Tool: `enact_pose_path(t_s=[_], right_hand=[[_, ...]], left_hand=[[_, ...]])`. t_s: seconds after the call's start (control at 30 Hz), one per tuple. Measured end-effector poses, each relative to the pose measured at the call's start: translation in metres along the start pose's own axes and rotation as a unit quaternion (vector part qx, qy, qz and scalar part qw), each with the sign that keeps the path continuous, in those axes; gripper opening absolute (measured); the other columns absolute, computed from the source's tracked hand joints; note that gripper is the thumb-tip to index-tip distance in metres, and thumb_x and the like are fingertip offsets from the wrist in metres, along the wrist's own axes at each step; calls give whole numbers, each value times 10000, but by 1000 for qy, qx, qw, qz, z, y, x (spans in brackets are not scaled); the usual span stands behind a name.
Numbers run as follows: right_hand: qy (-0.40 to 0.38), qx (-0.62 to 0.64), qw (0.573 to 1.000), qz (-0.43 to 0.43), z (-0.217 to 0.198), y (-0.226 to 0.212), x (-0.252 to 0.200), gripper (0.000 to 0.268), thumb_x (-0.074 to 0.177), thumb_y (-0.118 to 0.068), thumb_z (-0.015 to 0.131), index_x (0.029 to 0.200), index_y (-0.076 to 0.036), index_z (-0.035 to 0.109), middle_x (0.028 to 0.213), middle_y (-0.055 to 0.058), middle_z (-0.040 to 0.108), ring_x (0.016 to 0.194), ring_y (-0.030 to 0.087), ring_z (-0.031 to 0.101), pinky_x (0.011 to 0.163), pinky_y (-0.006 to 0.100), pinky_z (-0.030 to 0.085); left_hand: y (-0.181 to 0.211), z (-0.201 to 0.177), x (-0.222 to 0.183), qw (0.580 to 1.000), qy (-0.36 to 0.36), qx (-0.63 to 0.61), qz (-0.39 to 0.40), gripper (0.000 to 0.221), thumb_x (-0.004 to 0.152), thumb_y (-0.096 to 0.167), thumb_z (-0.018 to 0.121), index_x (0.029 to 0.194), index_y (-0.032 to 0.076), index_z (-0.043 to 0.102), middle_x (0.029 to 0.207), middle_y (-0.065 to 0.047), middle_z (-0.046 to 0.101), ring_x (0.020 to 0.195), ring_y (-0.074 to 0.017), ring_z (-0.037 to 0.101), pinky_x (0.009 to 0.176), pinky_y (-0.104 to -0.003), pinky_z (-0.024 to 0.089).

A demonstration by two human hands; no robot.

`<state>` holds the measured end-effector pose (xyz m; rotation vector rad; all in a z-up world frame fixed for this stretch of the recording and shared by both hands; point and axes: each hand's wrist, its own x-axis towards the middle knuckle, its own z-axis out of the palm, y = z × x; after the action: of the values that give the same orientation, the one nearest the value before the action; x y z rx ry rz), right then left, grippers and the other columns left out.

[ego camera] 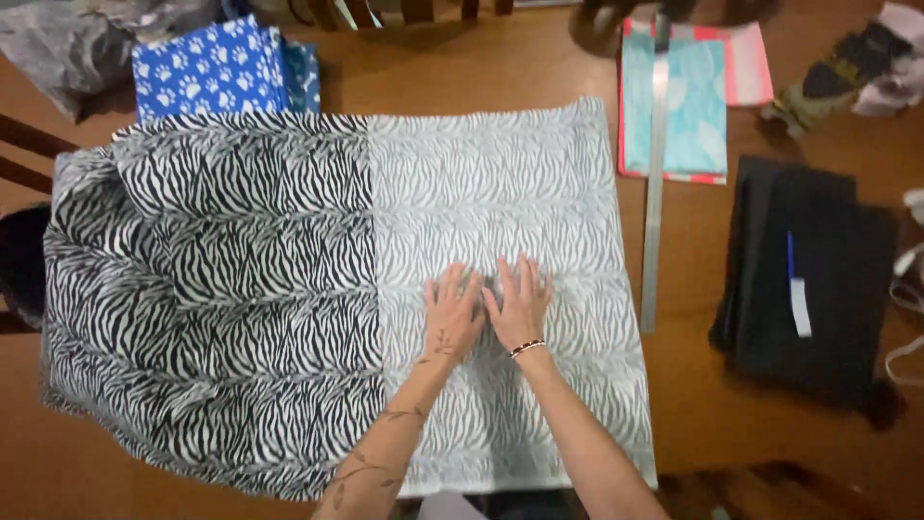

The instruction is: The person unfolds a zebra-patterned fabric on a table, smooths it out, and uses a metal ruler to measure specific sections, followed by filling a small pouch with grain.

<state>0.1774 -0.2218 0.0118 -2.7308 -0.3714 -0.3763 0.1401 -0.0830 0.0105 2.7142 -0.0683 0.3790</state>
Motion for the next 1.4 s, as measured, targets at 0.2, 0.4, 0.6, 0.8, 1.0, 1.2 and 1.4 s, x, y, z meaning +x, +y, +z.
enact_pose_path(t_s=[0.2,0.4,0.6,0.8,1.0,1.2,1.4], right_hand=[[40,-22,999,-24,32,34,111,602,929,-543,612,1403,-175,570,1438,174,495,1402,347,423,1081,635,295],[55,-56,997,-7,64,78,204,735,927,-681,544,1482,-200,502,1499,225,453,1457,410,353,1114,718,168],[-9,-87,994,63,56,132,220,848,896,-772,487,1516,-193,473,1539,239,410,1483,440,288,1203,604,144],[-52,-43,988,139,45,128,229,1023,830,-868,458,1566,-161,390,1629,262,255,1534,398,174,1239,535,69],[21,-58,987,146,64,146,238,930,858,-805,522,1524,-158,457,1573,269,336,1486,391,238,1160,584,149],[169,160,970,67,75,238,192,364,847,-175,799,1198,-119,721,1436,200,553,1372,372,475,1127,475,376],[138,-21,955,262,0,280,74,735,791,-287,892,1400,-56,552,1287,296,436,1225,557,430,1023,647,333]], left_hand=[[-79,-13,87,999,7,44,1,590,825,434,746,1350,202,610,1472,-207,499,1398,-361,450,1141,-618,289],[-110,-19,153,995,-44,89,-25,810,791,760,609,1460,314,512,1567,-182,394,1480,-379,330,1133,-712,228],[-116,-25,156,989,-40,130,-61,830,829,813,484,1520,359,416,1602,-139,354,1496,-355,290,1158,-701,169],[-116,-24,158,992,-6,110,-61,813,828,765,556,1510,332,460,1609,-130,364,1484,-368,309,1188,-675,144],[-116,-25,159,994,-21,86,-56,834,860,780,522,1547,320,409,1630,-132,310,1500,-388,248,1182,-685,110],[-118,-22,155,991,-24,114,-61,876,819,790,532,1546,317,411,1607,-160,352,1504,-417,251,1186,-689,117],[-121,-19,151,991,-13,116,-65,889,810,780,566,1546,307,407,1605,-163,354,1492,-435,266,1171,-696,131]])
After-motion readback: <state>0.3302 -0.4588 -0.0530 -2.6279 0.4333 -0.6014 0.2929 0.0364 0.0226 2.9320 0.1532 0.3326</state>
